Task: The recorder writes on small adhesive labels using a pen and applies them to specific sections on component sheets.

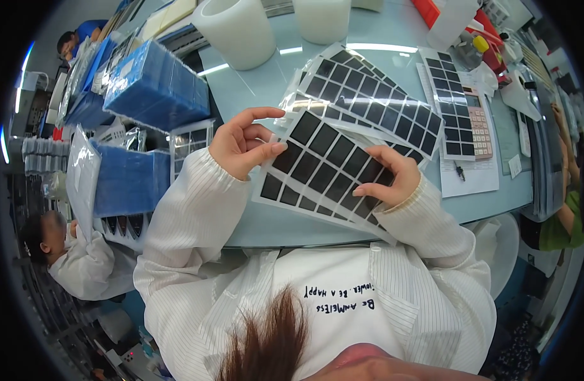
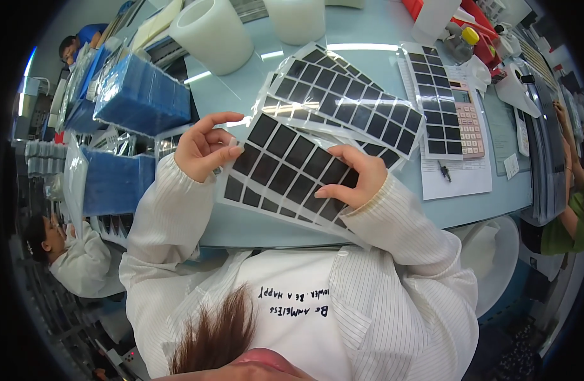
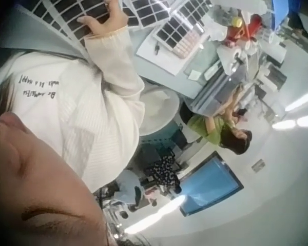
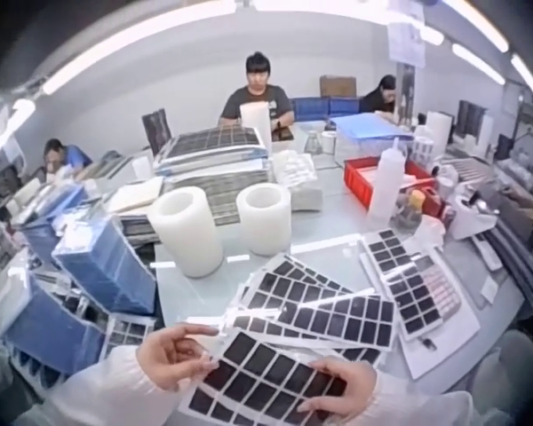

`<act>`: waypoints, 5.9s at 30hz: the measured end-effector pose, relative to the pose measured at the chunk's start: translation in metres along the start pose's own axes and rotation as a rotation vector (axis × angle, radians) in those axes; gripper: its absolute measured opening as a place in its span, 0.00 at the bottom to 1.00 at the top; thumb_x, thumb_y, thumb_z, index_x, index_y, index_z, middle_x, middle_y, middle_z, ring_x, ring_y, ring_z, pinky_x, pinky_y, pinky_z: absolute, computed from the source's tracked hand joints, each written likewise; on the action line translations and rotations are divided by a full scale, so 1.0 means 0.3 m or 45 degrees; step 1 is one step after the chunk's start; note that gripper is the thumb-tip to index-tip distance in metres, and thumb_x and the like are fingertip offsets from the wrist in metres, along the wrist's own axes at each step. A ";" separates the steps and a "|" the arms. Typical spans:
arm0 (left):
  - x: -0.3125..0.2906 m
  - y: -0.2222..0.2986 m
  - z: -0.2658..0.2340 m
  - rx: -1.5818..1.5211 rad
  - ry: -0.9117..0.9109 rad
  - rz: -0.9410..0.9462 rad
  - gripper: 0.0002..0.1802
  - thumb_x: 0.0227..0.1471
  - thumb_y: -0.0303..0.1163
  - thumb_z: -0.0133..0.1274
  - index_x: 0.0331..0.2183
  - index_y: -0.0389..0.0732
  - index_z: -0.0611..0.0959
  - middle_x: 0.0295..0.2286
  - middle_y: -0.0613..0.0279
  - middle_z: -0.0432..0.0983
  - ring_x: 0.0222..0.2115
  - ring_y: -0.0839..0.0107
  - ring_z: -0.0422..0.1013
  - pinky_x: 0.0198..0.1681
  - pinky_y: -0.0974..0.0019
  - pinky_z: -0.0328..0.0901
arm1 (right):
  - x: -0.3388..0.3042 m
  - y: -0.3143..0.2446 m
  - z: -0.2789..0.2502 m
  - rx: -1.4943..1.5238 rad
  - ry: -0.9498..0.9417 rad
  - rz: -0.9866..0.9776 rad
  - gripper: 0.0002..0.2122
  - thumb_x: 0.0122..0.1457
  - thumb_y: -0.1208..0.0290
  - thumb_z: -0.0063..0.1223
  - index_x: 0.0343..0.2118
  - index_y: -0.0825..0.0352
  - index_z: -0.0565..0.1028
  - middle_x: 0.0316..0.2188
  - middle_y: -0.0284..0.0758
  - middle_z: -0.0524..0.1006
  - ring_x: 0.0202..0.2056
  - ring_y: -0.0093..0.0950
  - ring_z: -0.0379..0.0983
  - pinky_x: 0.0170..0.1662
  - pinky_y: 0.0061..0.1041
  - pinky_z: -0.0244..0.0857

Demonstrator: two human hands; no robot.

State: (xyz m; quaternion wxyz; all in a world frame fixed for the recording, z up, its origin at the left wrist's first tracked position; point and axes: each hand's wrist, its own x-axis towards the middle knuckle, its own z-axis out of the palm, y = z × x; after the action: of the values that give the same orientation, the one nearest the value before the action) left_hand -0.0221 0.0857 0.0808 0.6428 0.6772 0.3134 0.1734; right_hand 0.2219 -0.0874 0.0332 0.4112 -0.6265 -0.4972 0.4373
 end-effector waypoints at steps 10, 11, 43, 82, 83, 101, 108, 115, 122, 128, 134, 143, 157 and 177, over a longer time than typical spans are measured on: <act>0.119 0.064 -0.089 0.252 0.172 0.041 0.24 0.50 0.30 0.57 0.49 0.37 0.71 0.31 0.56 0.78 0.31 0.72 0.75 0.30 0.70 0.69 | 0.170 -0.138 -0.231 -0.489 0.225 -0.386 0.27 0.39 0.72 0.68 0.44 0.71 0.70 0.31 0.39 0.78 0.34 0.25 0.75 0.40 0.22 0.67; 0.143 0.065 -0.083 0.303 0.175 0.052 0.24 0.50 0.33 0.58 0.48 0.38 0.72 0.34 0.56 0.77 0.35 0.70 0.74 0.36 0.68 0.70 | 0.209 -0.119 -0.245 -0.567 0.259 -0.383 0.27 0.38 0.71 0.68 0.44 0.71 0.71 0.32 0.40 0.78 0.34 0.26 0.75 0.40 0.23 0.67; 0.359 -0.106 -0.128 1.045 0.552 0.329 0.29 0.51 0.45 0.57 0.50 0.40 0.72 0.45 0.52 0.72 0.45 0.59 0.69 0.49 0.59 0.63 | -0.179 0.129 -0.140 -1.271 0.797 -0.358 0.36 0.39 0.56 0.68 0.49 0.75 0.68 0.46 0.50 0.71 0.47 0.44 0.68 0.52 0.34 0.61; 0.023 -0.171 0.012 -0.400 0.245 -1.177 0.31 0.43 0.33 0.63 0.49 0.33 0.72 0.40 0.51 0.75 0.41 0.63 0.72 0.49 0.61 0.65 | 0.031 0.058 0.187 0.409 -0.077 0.322 0.25 0.54 0.63 0.58 0.47 0.81 0.69 0.39 0.43 0.77 0.41 0.27 0.73 0.45 0.22 0.67; 0.024 -0.132 0.022 -0.273 0.220 -1.208 0.32 0.42 0.35 0.64 0.49 0.34 0.72 0.41 0.52 0.75 0.42 0.62 0.72 0.49 0.60 0.64 | 0.014 0.066 0.202 0.542 -0.061 0.315 0.28 0.52 0.64 0.60 0.48 0.84 0.67 0.40 0.47 0.76 0.43 0.30 0.74 0.47 0.24 0.67; 0.130 -0.063 0.025 0.691 0.133 -0.773 0.48 0.26 0.38 0.74 0.50 0.33 0.70 0.39 0.47 0.76 0.40 0.58 0.74 0.50 0.60 0.63 | -0.033 0.091 0.347 1.198 -0.211 0.517 0.26 0.52 0.79 0.54 0.52 0.83 0.60 0.48 0.46 0.68 0.50 0.33 0.67 0.56 0.28 0.61; 0.139 0.021 0.088 0.981 -0.108 -0.744 0.42 0.23 0.46 0.73 0.43 0.36 0.79 0.35 0.49 0.79 0.36 0.62 0.76 0.47 0.64 0.66 | -0.022 0.119 0.263 0.651 -0.401 0.220 0.25 0.51 0.71 0.60 0.50 0.78 0.67 0.42 0.42 0.75 0.44 0.29 0.73 0.51 0.24 0.64; 0.104 0.168 0.157 1.435 -0.149 -0.498 0.28 0.34 0.43 0.66 0.38 0.37 0.81 0.33 0.49 0.79 0.34 0.62 0.77 0.42 0.64 0.69 | -0.028 0.111 -0.140 -0.434 0.805 -0.320 0.20 0.46 0.70 0.63 0.44 0.70 0.73 0.41 0.42 0.75 0.37 0.30 0.74 0.38 0.28 0.70; 0.057 0.118 0.218 1.789 -0.121 0.214 0.21 0.39 0.35 0.61 0.38 0.39 0.77 0.33 0.54 0.75 0.34 0.54 0.73 0.39 0.57 0.67 | 0.020 0.228 -0.335 -1.351 1.066 0.501 0.48 0.39 0.47 0.67 0.59 0.69 0.55 0.54 0.48 0.62 0.56 0.43 0.56 0.59 0.40 0.52; 0.122 0.115 0.225 1.763 -0.209 -0.060 0.29 0.43 0.36 0.61 0.47 0.42 0.69 0.39 0.54 0.74 0.40 0.56 0.73 0.43 0.57 0.68 | 0.032 0.192 -0.329 -1.247 0.968 0.671 0.51 0.35 0.45 0.69 0.60 0.68 0.54 0.54 0.48 0.61 0.57 0.44 0.55 0.60 0.39 0.50; 0.134 0.091 0.204 1.750 -0.235 -0.027 0.41 0.44 0.42 0.62 0.56 0.48 0.60 0.42 0.52 0.74 0.44 0.56 0.72 0.46 0.55 0.67 | 0.029 0.135 -0.311 -1.048 1.147 0.653 0.48 0.34 0.55 0.73 0.58 0.68 0.56 0.53 0.46 0.63 0.56 0.40 0.58 0.57 0.35 0.55; 0.166 0.106 0.194 1.757 -0.181 -0.187 0.38 0.42 0.50 0.63 0.52 0.49 0.66 0.37 0.52 0.77 0.41 0.57 0.73 0.45 0.55 0.67 | -0.078 0.141 -0.236 0.705 1.142 -0.293 0.21 0.55 0.70 0.57 0.50 0.69 0.67 0.37 0.36 0.75 0.35 0.23 0.72 0.38 0.22 0.68; 0.190 0.064 0.138 1.350 -0.169 -0.108 0.36 0.50 0.60 0.49 0.53 0.47 0.67 0.39 0.49 0.77 0.42 0.55 0.73 0.46 0.56 0.66 | 0.085 0.059 0.492 1.159 0.466 0.242 0.28 0.54 0.53 0.57 0.46 0.76 0.67 0.39 0.47 0.74 0.37 0.35 0.74 0.44 0.28 0.68; 0.151 0.117 0.151 1.651 -0.450 -0.077 0.43 0.41 0.24 0.63 0.56 0.50 0.58 0.40 0.51 0.75 0.43 0.57 0.72 0.47 0.58 0.68 | 0.166 0.183 -0.071 -0.144 1.013 -0.444 0.50 0.28 0.75 0.75 0.59 0.63 0.55 0.42 0.35 0.74 0.49 0.29 0.66 0.54 0.29 0.58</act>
State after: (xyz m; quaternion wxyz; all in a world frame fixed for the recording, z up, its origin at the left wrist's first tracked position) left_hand 0.0475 0.0812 0.1025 0.1521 0.9352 0.2631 -0.1816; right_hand 0.2629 -0.0494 -0.0198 0.6034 -0.6744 -0.4215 0.0581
